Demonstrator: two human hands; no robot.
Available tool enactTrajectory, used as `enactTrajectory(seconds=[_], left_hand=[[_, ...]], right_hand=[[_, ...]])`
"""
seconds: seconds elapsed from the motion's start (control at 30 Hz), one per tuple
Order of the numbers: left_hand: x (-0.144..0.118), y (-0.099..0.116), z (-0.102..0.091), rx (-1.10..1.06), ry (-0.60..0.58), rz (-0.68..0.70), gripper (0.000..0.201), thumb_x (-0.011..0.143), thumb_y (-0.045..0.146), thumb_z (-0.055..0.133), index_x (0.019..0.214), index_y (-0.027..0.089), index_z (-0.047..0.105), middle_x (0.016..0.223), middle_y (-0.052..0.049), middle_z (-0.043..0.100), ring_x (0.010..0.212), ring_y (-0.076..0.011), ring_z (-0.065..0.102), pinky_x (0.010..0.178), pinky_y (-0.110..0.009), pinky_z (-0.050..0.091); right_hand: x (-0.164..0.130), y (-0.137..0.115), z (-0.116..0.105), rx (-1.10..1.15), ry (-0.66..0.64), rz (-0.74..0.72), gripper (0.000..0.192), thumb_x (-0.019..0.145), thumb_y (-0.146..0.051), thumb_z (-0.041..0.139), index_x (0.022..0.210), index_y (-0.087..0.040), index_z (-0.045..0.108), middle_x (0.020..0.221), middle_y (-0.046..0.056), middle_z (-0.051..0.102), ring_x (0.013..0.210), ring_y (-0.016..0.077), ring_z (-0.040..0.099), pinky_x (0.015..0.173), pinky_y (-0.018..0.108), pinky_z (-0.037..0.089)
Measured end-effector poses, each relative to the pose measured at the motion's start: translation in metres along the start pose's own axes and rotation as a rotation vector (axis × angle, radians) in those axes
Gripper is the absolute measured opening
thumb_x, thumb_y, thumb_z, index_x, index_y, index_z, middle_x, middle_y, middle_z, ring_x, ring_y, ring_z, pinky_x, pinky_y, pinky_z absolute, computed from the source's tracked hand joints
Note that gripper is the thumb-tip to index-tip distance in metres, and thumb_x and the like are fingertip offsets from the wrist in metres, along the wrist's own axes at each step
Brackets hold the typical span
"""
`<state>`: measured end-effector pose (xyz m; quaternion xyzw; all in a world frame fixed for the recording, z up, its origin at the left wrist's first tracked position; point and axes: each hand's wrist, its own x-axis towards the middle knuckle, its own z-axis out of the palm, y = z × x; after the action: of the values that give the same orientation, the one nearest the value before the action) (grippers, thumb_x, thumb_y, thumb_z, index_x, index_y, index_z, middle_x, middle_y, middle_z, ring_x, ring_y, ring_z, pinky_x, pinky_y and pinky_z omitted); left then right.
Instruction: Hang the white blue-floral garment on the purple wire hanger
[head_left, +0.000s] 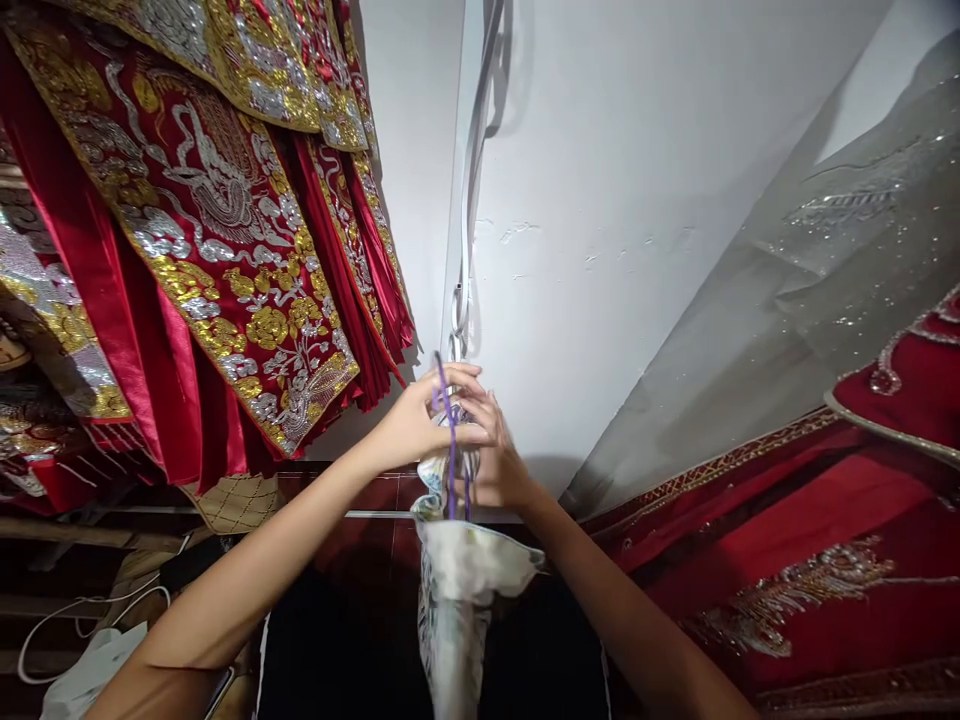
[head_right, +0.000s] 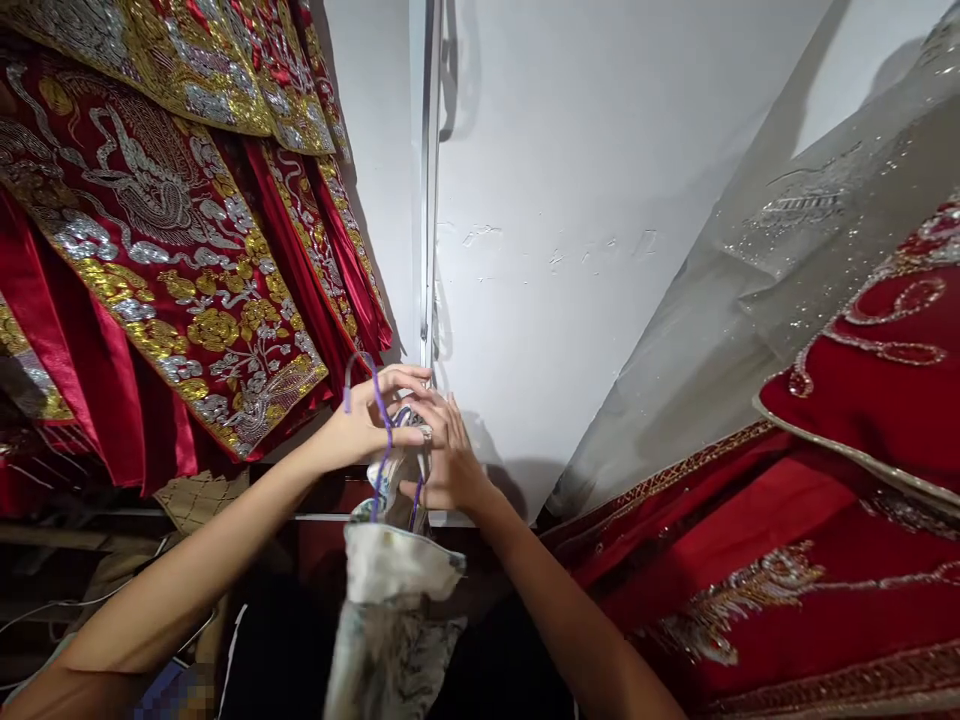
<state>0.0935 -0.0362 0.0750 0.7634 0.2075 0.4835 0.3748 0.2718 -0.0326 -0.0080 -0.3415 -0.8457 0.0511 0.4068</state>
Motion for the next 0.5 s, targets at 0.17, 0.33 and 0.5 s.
enactTrajectory(seconds=[0.17, 0.33, 0.5], left_hand=[[-0.018, -0.030, -0.022, -0.130, 0.086, -0.156, 0.057, 0.075, 0.035, 0.083, 0.125, 0.021, 0.059, 0.143, -0.014, 0.053, 0.135, -0.0279, 0.050, 0.112, -0.042, 0.041], [-0.025, -0.016, -0.023, -0.076, 0.012, -0.187, 0.042, 0.095, 0.047, 0.056, 0.129, 0.023, 0.059, 0.145, -0.014, 0.054, 0.134, -0.0280, 0.052, 0.113, -0.043, 0.041], [-0.015, 0.009, -0.022, -0.048, -0.104, -0.088, 0.042, 0.090, 0.047, 0.064, 0.124, 0.022, 0.065, 0.142, -0.013, 0.058, 0.142, -0.0316, 0.043, 0.118, -0.047, 0.034]], right_hand=[[0.002, 0.011, -0.029, -0.072, -0.004, -0.091, 0.100, 0.064, -0.053, 0.079, 0.143, -0.017, 0.031, 0.134, 0.019, 0.047, 0.136, 0.0402, 0.041, 0.121, 0.067, 0.012], [0.007, 0.011, -0.030, 0.002, -0.174, -0.032, 0.104, 0.067, -0.055, 0.078, 0.149, -0.018, 0.027, 0.141, 0.020, 0.042, 0.133, 0.0376, 0.045, 0.109, 0.055, 0.043], [0.004, 0.009, -0.013, -0.177, 0.021, -0.009, 0.111, 0.064, -0.064, 0.079, 0.151, -0.019, 0.027, 0.146, 0.022, 0.034, 0.138, 0.0444, 0.036, 0.112, 0.063, 0.036]])
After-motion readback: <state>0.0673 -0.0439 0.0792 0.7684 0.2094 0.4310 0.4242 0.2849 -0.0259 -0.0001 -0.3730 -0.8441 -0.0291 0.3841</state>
